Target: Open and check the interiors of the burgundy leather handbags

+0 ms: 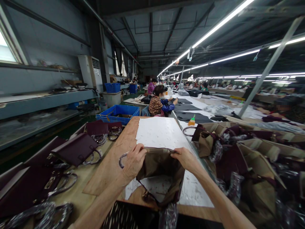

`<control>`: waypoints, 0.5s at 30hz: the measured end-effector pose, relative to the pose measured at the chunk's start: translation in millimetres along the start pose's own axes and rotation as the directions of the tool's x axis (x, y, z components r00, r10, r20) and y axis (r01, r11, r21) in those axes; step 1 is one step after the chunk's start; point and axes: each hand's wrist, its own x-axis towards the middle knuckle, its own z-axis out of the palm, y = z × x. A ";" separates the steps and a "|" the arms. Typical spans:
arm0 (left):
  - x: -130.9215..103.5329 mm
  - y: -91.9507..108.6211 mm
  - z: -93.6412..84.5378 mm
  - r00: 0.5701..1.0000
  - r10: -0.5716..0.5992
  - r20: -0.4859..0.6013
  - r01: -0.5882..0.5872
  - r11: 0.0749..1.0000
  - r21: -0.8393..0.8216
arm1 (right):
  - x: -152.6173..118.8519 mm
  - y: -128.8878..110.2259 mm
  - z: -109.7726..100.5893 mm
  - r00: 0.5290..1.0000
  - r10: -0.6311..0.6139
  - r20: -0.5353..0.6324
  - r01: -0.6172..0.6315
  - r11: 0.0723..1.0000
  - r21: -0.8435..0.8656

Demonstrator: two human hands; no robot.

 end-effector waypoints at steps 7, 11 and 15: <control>-8.9 -2.9 -1.2 0.983 0.182 0.000 -0.182 0.983 0.027 | 0.7 0.5 0.8 1.000 0.001 -0.012 -0.001 1.000 0.008; -11.2 -4.0 -2.9 0.971 0.238 0.011 -0.238 0.971 0.013 | 0.5 -0.5 -0.1 1.000 0.006 -0.016 -0.006 1.000 0.025; -8.9 -3.3 -6.3 0.972 0.232 0.021 -0.232 0.973 -0.017 | 2.8 0.7 -0.1 1.000 0.004 -0.008 -0.004 1.000 0.023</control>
